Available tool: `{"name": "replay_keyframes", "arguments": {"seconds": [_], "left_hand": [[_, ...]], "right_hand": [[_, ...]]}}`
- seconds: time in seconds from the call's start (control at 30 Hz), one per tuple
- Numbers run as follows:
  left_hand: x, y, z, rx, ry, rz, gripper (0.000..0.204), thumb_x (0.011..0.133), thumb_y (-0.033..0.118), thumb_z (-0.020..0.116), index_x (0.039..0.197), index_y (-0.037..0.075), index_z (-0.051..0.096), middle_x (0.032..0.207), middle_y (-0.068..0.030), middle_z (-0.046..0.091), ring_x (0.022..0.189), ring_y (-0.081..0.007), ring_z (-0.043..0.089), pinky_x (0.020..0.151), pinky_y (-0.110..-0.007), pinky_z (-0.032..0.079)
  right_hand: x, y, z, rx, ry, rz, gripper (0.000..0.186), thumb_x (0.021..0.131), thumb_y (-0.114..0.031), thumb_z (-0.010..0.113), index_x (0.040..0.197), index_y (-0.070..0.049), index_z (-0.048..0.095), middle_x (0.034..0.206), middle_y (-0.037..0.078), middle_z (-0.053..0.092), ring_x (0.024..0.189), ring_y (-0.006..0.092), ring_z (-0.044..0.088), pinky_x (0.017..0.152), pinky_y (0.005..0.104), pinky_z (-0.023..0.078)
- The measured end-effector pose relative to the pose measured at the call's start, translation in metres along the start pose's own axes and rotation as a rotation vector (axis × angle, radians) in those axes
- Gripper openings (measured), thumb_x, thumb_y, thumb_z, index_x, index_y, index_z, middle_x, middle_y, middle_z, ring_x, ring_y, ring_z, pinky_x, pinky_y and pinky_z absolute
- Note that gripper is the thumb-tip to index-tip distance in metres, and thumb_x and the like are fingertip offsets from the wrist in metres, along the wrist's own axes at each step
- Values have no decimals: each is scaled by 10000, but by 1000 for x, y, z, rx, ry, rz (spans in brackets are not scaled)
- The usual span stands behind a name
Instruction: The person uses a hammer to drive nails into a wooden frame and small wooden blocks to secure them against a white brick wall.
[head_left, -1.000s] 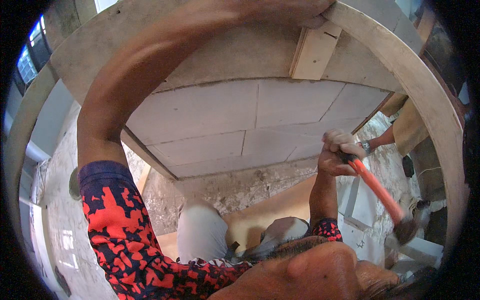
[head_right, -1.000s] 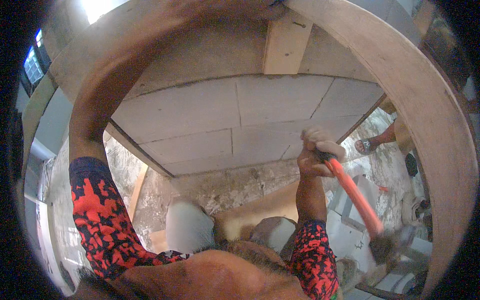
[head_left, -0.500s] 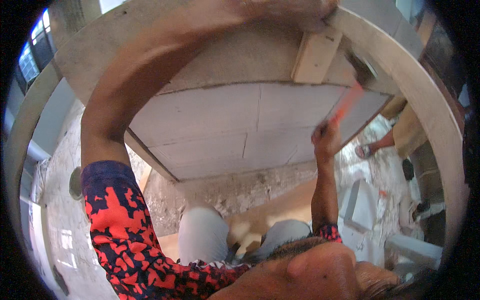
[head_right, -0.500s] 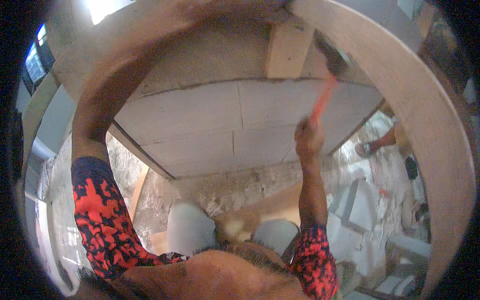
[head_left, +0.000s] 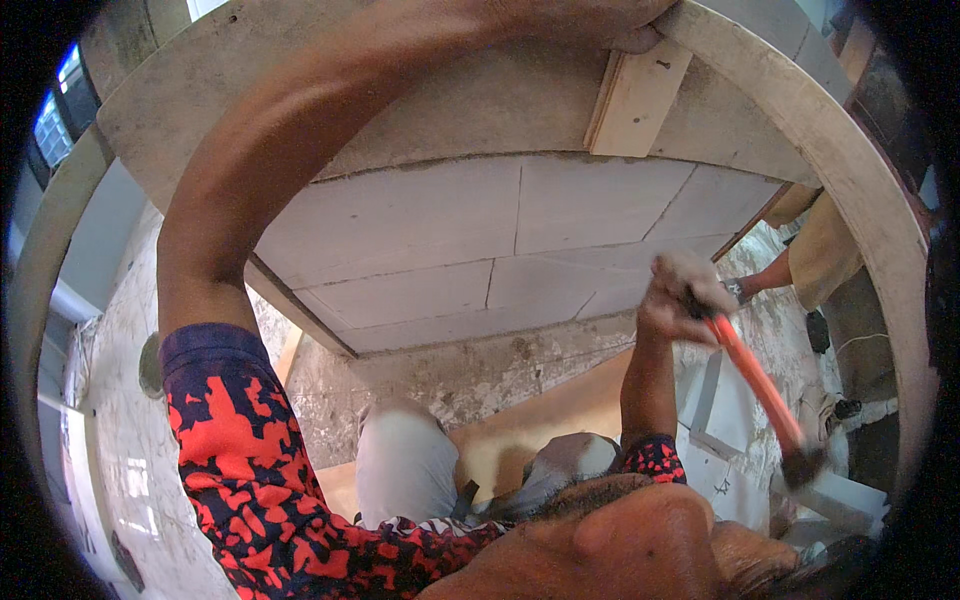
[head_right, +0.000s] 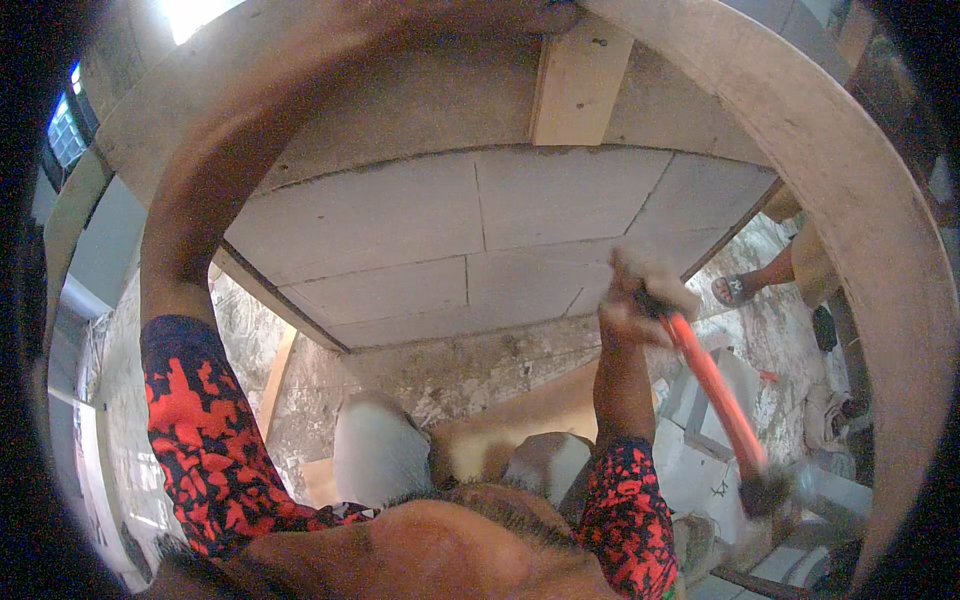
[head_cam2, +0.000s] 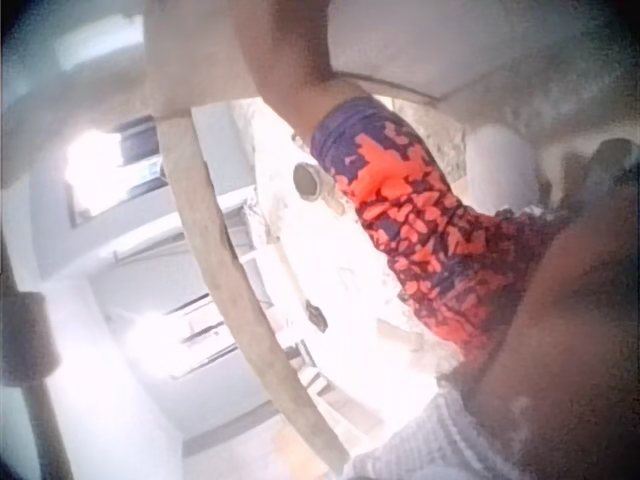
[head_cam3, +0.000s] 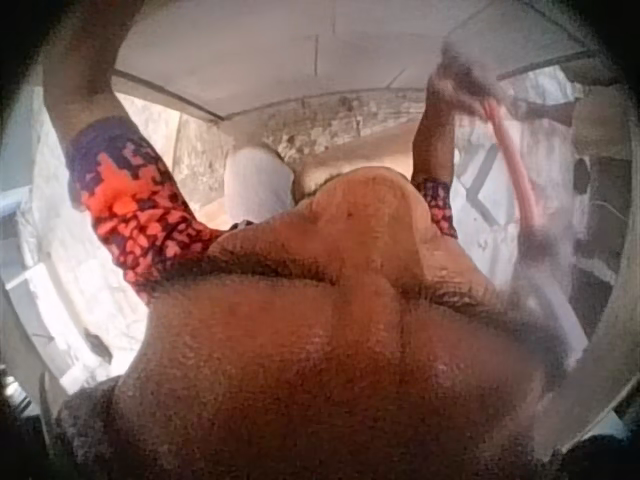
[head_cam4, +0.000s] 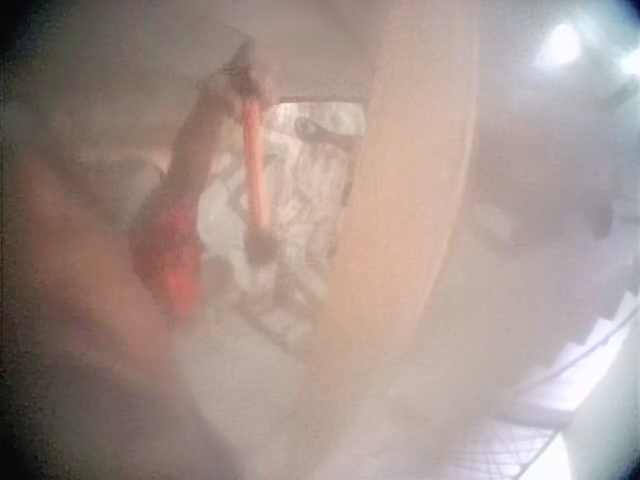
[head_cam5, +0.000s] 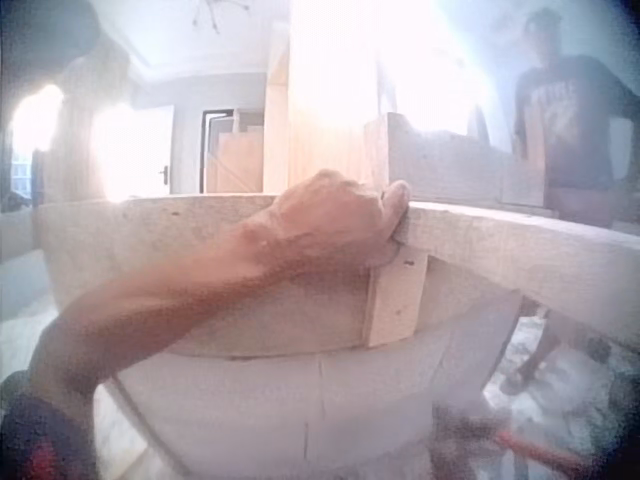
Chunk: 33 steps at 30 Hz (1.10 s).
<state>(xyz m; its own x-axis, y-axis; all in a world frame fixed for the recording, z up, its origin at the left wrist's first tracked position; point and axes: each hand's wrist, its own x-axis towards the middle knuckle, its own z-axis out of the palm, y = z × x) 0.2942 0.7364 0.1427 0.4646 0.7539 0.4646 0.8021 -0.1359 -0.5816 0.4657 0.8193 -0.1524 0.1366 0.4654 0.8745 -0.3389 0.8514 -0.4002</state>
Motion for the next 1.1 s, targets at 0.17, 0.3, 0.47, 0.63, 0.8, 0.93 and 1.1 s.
{"name": "replay_keyframes", "arguments": {"seconds": [0.17,0.3,0.47,0.63,0.8,0.93,1.1], "left_hand": [[-2,-9,5,-18,90,24,241,858,207,465,888,-32,480,600,-168,588,586,-303,631,538,-407,512],[-2,-1,3,-29,14,27,253,866,216,458,889,-35,480,611,-176,591,592,-311,629,551,-409,511],[0,-12,8,31,75,43,273,866,203,456,926,-62,482,624,-182,596,596,-309,629,536,-405,510],[-3,0,-6,-65,-21,5,309,858,189,460,998,-86,489,654,-185,605,629,-318,633,564,-416,512],[0,-8,5,0,14,-21,316,840,197,489,999,-75,510,675,-191,615,671,-320,638,612,-415,514],[-2,-7,-2,-141,75,-13,349,814,245,556,960,-72,550,688,-189,618,678,-317,639,629,-400,518],[-12,-5,1,-138,117,-153,235,810,181,583,892,-39,591,737,-178,639,644,-273,640,594,-350,523]], "right_hand": [[15,2,4,-273,-323,161,410,908,-419,398,745,-49,468,613,39,444,512,162,418,457,277,368],[14,-19,17,256,-96,-62,397,906,-397,438,706,-54,461,576,32,444,466,173,404,435,275,331],[6,9,5,-99,-163,303,374,901,-348,454,675,-50,445,541,19,429,449,147,409,408,275,289],[5,25,-9,-185,-213,-12,358,916,-322,416,666,-67,430,532,2,378,429,136,362,412,281,299],[9,9,-6,-248,-249,276,520,891,-556,399,675,-83,407,534,-13,363,450,127,353,420,297,304],[-35,7,-30,-75,-52,264,577,832,-637,427,701,-74,415,539,13,377,449,122,362,424,276,296],[-72,0,-100,-190,-187,403,587,825,-649,420,695,-76,414,560,37,407,459,124,371,430,269,292]]}}
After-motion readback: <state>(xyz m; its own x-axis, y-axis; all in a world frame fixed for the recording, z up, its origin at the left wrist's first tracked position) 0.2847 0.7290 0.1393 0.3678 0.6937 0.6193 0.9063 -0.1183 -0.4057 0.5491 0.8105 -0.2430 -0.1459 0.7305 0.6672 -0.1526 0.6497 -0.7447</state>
